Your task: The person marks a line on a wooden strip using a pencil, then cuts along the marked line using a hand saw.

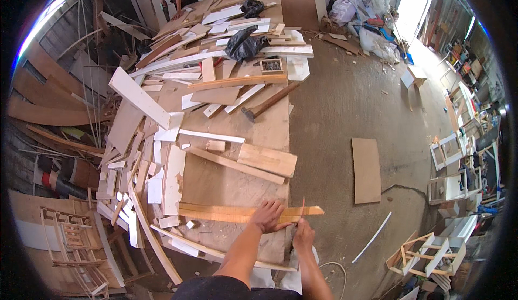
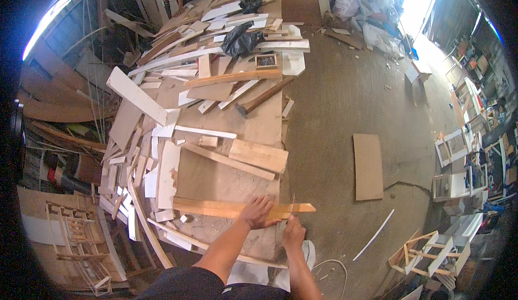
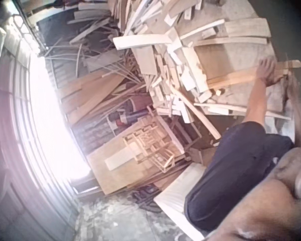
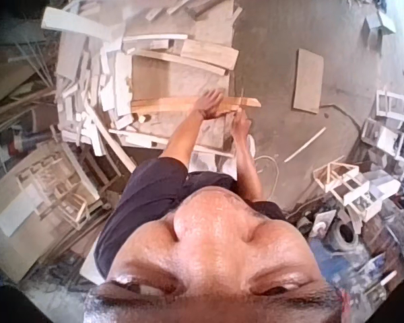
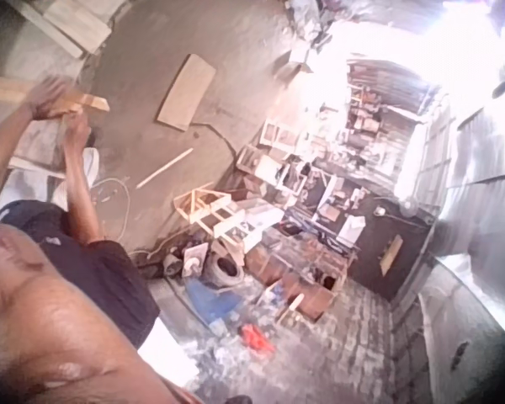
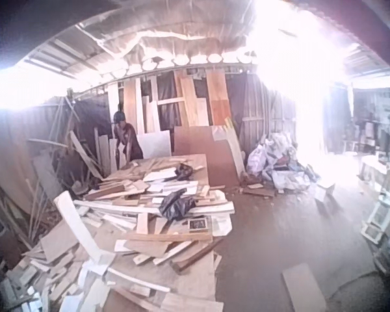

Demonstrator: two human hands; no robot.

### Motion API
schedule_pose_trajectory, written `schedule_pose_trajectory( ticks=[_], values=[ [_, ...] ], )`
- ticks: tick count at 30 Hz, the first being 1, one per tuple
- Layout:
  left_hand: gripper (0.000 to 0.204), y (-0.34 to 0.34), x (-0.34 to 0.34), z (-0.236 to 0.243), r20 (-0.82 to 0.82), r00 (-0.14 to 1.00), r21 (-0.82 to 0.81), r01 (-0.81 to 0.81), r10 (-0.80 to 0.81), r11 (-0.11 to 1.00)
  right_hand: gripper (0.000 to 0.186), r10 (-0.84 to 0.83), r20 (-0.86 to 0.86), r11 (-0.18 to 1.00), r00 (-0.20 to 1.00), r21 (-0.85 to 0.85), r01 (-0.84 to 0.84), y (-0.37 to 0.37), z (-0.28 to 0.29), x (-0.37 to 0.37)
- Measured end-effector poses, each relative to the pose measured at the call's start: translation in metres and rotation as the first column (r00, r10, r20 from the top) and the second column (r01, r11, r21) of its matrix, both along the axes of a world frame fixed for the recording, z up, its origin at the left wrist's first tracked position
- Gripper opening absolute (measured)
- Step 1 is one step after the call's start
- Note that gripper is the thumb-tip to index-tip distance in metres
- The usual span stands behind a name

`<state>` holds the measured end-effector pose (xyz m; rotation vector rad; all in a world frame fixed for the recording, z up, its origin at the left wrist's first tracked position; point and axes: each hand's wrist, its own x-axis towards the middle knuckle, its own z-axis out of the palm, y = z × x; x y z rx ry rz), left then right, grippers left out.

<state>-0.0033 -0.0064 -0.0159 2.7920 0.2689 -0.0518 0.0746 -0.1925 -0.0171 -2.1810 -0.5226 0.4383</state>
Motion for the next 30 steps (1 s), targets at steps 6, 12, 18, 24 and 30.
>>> schedule_pose_trajectory(
  ticks=[6,12,18,24,30],
  values=[
    [0.085,0.000,0.002,-0.001,0.082,0.996,0.027,0.021,-0.023,0.999,0.051,-0.085,0.092,0.996,0.992,0.023,0.083,0.002,-0.029,0.003],
    [0.079,-0.001,-0.001,0.006,0.016,0.999,0.058,0.038,-0.039,0.998,0.046,-0.159,0.045,0.986,0.986,-0.034,0.161,-0.012,-0.004,-0.018],
    [0.080,-0.007,-0.006,-0.002,0.069,0.997,0.015,0.025,-0.026,1.000,0.043,-0.169,0.049,0.982,0.984,-0.080,0.173,-0.015,0.017,-0.034],
    [0.081,-0.007,-0.006,-0.006,0.092,0.995,0.083,0.037,-0.044,0.996,0.037,-0.071,0.063,0.985,0.996,-0.152,0.079,-0.009,0.021,-0.015],
    [0.078,-0.005,-0.002,-0.007,0.097,0.995,0.107,0.010,-0.021,0.994,0.030,-0.014,0.276,0.991,0.961,-0.127,0.051,-0.015,0.012,-0.016]
  ],
)
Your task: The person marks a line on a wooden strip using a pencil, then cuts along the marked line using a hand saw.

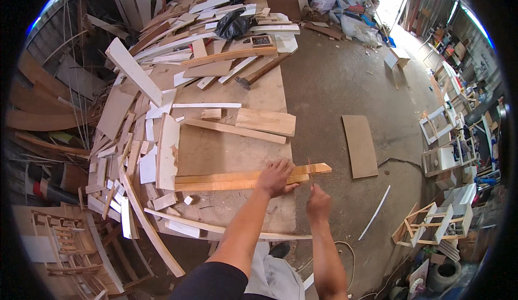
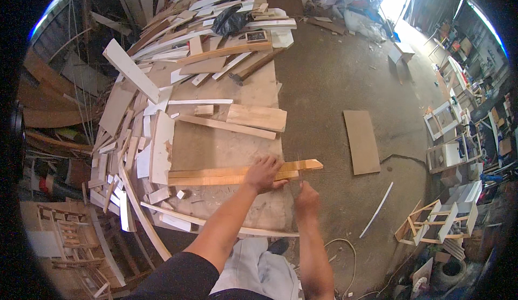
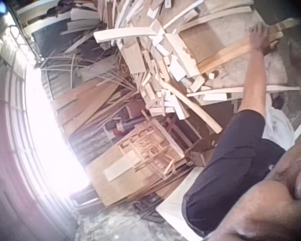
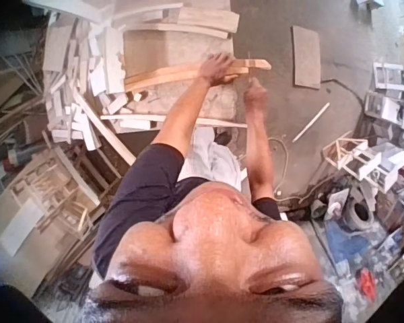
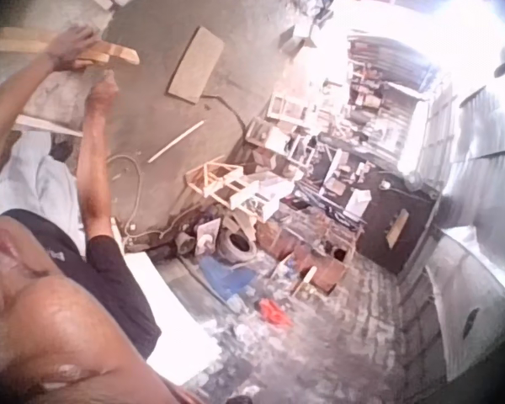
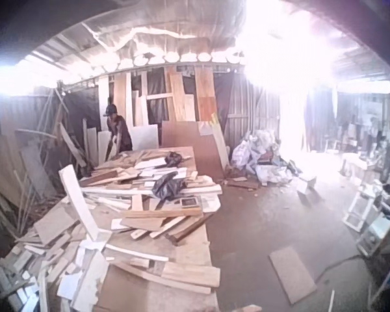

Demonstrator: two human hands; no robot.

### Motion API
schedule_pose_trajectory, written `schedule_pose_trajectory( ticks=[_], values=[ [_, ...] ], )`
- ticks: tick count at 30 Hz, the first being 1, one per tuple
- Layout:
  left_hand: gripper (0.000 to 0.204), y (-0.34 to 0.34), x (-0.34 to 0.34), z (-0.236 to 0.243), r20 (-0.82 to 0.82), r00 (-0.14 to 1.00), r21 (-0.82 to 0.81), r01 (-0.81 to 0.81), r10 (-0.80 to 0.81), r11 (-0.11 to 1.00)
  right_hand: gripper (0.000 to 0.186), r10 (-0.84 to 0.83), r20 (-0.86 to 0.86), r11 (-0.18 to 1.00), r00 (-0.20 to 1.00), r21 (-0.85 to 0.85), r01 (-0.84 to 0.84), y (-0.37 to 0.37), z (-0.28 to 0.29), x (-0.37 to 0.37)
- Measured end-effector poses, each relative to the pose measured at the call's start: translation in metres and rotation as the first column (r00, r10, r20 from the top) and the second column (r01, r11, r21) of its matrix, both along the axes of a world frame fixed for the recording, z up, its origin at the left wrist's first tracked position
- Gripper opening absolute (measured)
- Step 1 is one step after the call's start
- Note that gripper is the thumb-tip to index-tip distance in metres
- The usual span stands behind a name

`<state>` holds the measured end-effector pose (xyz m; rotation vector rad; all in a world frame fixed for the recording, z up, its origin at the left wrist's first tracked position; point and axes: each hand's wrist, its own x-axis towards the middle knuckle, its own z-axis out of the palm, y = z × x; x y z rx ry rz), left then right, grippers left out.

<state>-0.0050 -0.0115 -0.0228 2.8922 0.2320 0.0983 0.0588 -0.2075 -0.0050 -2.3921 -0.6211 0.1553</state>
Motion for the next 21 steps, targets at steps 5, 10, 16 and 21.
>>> schedule_pose_trajectory(
  ticks=[5,10,16,21],
  values=[
    [0.077,0.001,0.000,-0.001,0.069,0.998,0.035,0.010,-0.013,0.999,0.025,0.054,-0.015,0.997,0.998,0.051,-0.053,-0.001,0.005,0.002],
    [0.075,0.002,0.000,-0.013,0.089,0.996,0.064,0.011,-0.017,0.998,0.022,0.034,-0.111,0.997,0.993,0.069,-0.026,0.006,0.008,0.002],
    [0.070,-0.003,0.002,-0.017,0.091,0.996,0.013,0.010,-0.011,1.000,0.031,0.053,-0.137,0.990,0.989,0.138,-0.034,-0.019,0.008,-0.005],
    [0.068,-0.004,0.001,0.006,0.134,0.991,-0.004,-0.017,0.018,1.000,0.024,0.039,-0.130,0.991,0.991,0.130,-0.022,-0.010,0.014,0.005]
  ],
)
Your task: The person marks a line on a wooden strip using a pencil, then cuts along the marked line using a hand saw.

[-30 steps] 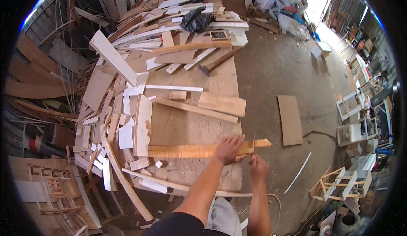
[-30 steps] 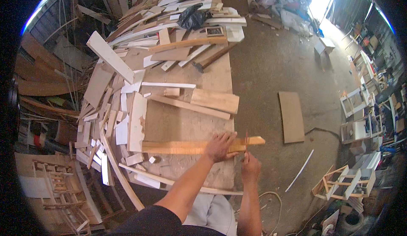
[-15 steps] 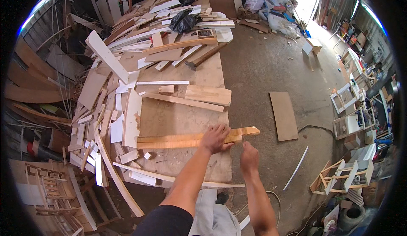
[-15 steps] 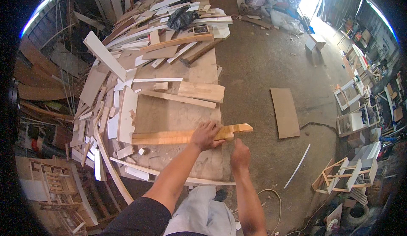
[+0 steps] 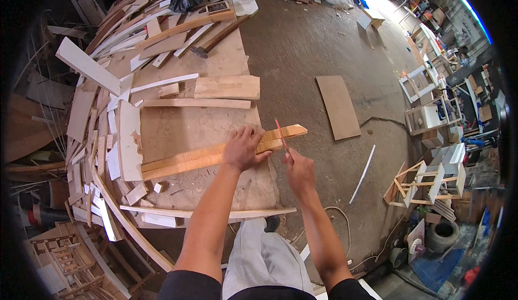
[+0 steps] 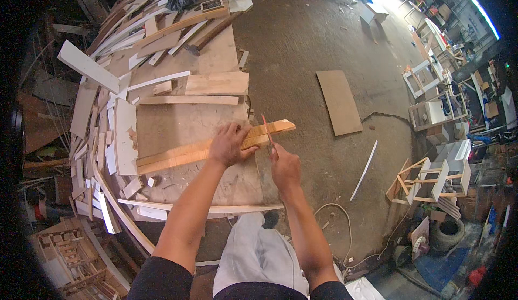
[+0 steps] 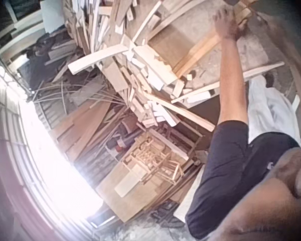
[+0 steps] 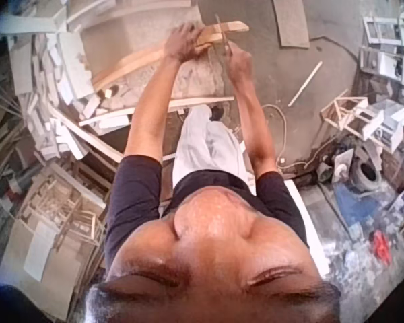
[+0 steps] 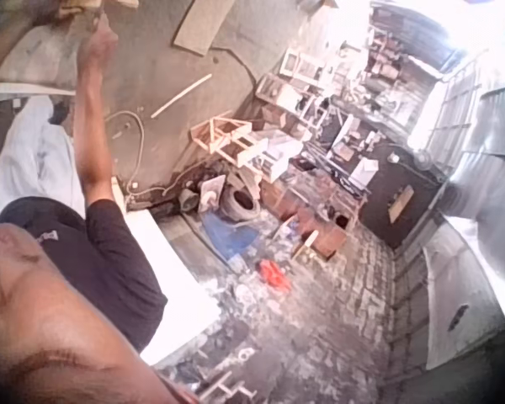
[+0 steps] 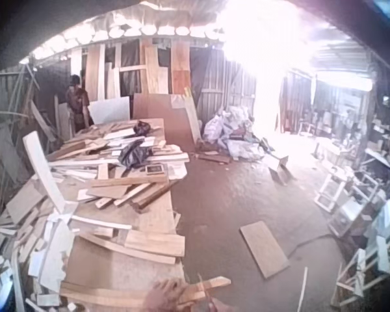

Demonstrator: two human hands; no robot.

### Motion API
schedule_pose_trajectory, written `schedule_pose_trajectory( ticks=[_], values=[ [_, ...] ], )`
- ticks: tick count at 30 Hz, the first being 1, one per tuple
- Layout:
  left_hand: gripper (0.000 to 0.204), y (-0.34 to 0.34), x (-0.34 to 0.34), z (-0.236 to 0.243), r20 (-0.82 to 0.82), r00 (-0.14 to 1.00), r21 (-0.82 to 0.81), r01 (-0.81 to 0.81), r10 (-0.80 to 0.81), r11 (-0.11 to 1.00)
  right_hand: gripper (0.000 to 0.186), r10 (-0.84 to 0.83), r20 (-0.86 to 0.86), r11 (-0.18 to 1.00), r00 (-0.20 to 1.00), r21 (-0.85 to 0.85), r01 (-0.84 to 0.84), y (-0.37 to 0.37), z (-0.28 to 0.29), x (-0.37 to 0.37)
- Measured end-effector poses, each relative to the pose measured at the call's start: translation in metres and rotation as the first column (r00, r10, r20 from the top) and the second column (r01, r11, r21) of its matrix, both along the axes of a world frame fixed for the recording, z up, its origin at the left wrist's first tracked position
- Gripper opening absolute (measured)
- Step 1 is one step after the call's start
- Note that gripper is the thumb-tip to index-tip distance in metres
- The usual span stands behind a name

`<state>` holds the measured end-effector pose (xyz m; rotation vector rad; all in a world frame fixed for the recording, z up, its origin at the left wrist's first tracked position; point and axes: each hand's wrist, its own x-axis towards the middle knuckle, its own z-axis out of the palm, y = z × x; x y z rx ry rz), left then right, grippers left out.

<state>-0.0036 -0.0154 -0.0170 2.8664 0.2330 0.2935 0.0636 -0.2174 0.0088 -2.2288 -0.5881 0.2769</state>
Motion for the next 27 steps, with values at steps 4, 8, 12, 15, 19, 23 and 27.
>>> schedule_pose_trajectory(
  ticks=[4,8,12,15,19,23,27],
  values=[
    [0.069,0.002,0.002,0.006,-0.023,1.000,-0.053,0.003,-0.004,0.999,0.021,0.028,0.047,0.994,0.998,-0.111,-0.023,0.008,-0.007,0.005],
    [0.068,0.006,-0.001,-0.003,0.028,0.999,-0.020,0.023,-0.023,1.000,0.024,0.051,0.085,0.992,0.995,-0.123,-0.041,0.012,-0.011,-0.003],
    [0.067,0.005,-0.002,-0.005,0.050,0.998,0.019,0.046,-0.047,0.999,0.022,0.047,0.175,0.994,0.984,-0.105,-0.029,0.006,-0.013,-0.007],
    [0.069,0.006,0.001,-0.003,0.038,0.998,0.042,0.057,-0.058,0.998,0.018,0.063,0.163,0.982,0.985,-0.185,-0.032,0.013,-0.011,0.003],
    [0.069,0.009,-0.004,0.000,0.005,0.999,0.030,0.039,-0.039,0.999,0.015,0.072,0.131,0.972,0.989,-0.231,-0.041,0.004,-0.008,-0.018],
    [0.070,0.007,0.001,0.001,0.036,0.998,0.012,0.041,-0.041,0.999,0.016,0.083,0.143,0.985,0.986,-0.163,-0.059,0.016,-0.008,0.002],
    [0.070,0.007,-0.001,0.001,0.024,0.999,-0.042,0.031,-0.030,0.999,0.017,0.086,0.155,0.979,0.984,-0.197,-0.054,0.013,-0.011,0.001]
  ],
)
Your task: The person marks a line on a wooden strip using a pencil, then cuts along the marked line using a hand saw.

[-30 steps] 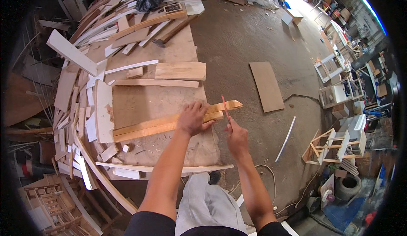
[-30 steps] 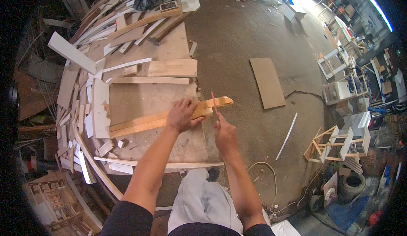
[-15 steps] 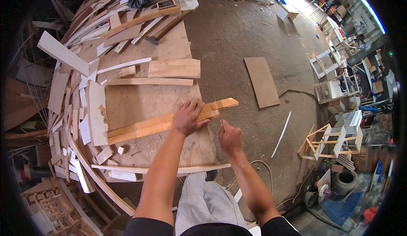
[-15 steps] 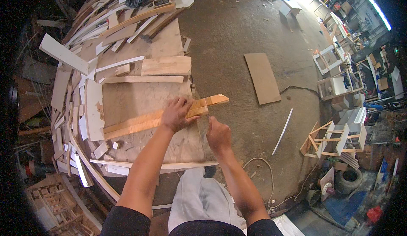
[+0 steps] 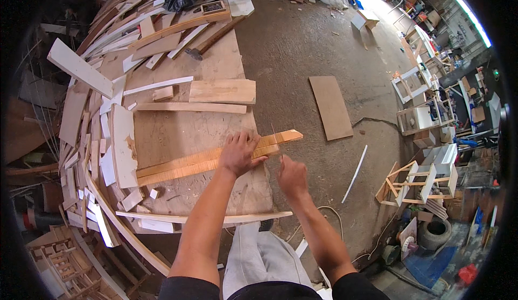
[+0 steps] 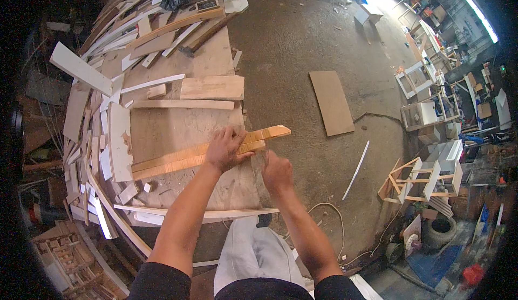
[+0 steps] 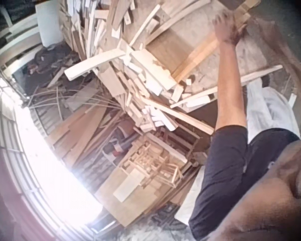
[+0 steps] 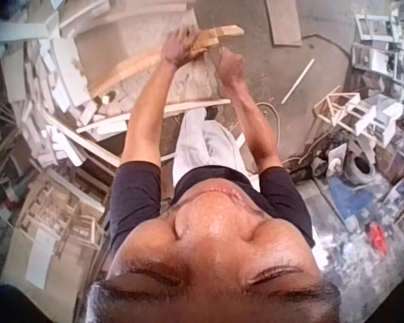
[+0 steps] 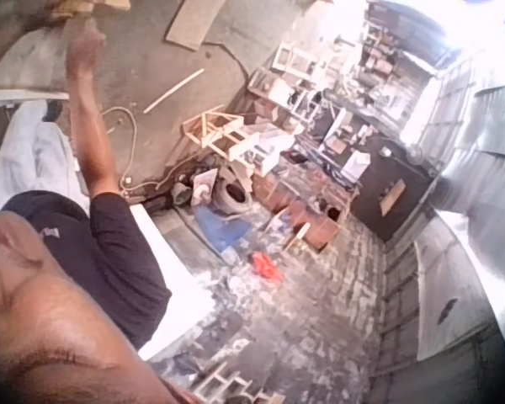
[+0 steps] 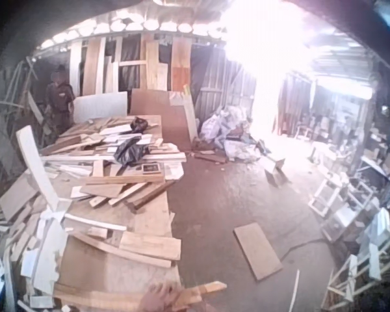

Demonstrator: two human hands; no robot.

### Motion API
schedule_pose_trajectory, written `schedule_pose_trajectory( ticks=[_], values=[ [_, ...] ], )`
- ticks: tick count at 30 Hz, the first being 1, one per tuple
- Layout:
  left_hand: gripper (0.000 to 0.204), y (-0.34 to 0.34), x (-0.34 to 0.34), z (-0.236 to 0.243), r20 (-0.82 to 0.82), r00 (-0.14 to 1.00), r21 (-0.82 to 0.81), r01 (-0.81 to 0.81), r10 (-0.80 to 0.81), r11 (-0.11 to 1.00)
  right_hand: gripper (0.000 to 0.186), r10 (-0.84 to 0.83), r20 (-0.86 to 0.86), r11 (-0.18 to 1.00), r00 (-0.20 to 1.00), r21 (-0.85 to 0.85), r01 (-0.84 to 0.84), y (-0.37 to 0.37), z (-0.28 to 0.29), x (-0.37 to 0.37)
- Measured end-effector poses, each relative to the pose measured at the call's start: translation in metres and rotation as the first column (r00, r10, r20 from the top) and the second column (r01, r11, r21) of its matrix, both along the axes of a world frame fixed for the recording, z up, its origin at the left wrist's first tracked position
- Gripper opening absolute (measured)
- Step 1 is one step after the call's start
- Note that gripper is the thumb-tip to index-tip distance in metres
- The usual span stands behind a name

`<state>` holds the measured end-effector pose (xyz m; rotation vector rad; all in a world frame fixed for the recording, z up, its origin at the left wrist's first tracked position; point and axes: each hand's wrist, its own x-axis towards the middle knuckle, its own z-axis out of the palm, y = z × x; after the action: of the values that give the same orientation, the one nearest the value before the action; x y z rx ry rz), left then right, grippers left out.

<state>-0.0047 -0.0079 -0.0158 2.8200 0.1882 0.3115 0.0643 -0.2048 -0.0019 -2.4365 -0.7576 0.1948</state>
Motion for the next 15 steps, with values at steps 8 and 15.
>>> schedule_pose_trajectory(
  ticks=[8,15],
  values=[
    [0.071,-0.002,0.002,-0.004,-0.023,1.000,-0.003,-0.010,0.010,1.000,0.024,0.026,0.016,0.999,1.000,0.020,-0.026,-0.001,0.000,0.010],
    [0.070,0.001,0.002,-0.003,-0.033,0.999,-0.016,-0.025,0.024,1.000,0.019,-0.002,-0.010,0.999,1.000,0.050,0.003,0.002,0.012,0.005]
  ],
)
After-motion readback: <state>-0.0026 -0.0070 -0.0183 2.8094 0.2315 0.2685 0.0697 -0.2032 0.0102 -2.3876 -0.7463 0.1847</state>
